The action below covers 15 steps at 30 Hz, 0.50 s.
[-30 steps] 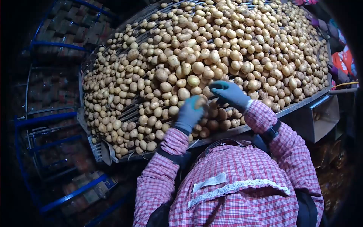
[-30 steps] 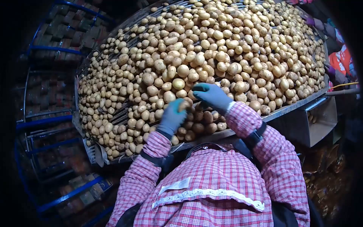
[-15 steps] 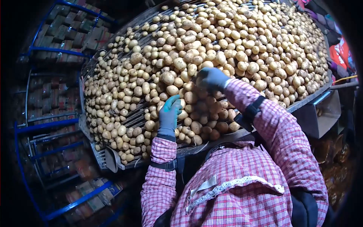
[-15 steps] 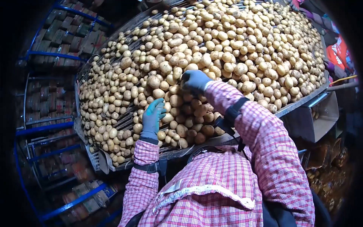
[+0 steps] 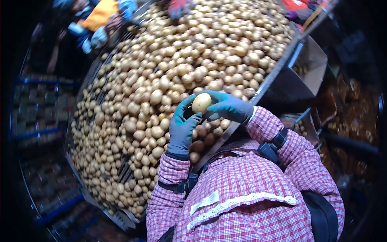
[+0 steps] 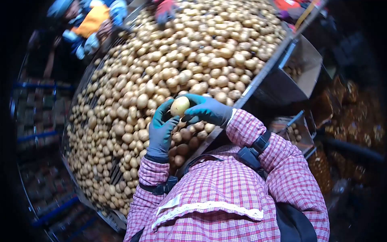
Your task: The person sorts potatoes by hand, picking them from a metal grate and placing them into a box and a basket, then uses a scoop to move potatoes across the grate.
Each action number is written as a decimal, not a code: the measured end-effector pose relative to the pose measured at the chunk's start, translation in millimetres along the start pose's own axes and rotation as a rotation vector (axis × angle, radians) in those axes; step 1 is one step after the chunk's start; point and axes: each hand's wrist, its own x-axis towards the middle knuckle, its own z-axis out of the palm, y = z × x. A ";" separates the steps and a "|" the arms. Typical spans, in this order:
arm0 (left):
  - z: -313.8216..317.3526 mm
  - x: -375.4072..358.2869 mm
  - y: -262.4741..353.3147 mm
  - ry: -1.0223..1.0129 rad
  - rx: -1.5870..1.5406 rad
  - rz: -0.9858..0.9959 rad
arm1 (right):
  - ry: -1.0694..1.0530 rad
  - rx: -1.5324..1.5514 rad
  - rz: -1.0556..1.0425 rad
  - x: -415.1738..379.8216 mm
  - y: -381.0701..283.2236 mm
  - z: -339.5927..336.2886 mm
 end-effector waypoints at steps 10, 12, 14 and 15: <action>151.8 44.6 -25.3 -0.472 0.280 0.120 | 0.289 0.038 -0.311 -142.2 -33.9 -78.4; 180.3 46.7 -29.5 -0.480 0.272 -0.009 | 0.372 0.109 -0.348 -173.6 -29.4 -103.4; 197.2 54.4 -39.6 -0.516 0.321 -0.051 | 0.468 0.197 -0.417 -217.1 -44.1 -108.6; 212.4 52.5 -33.5 -0.537 0.315 -0.128 | 0.498 0.230 -0.414 -234.3 -41.1 -120.3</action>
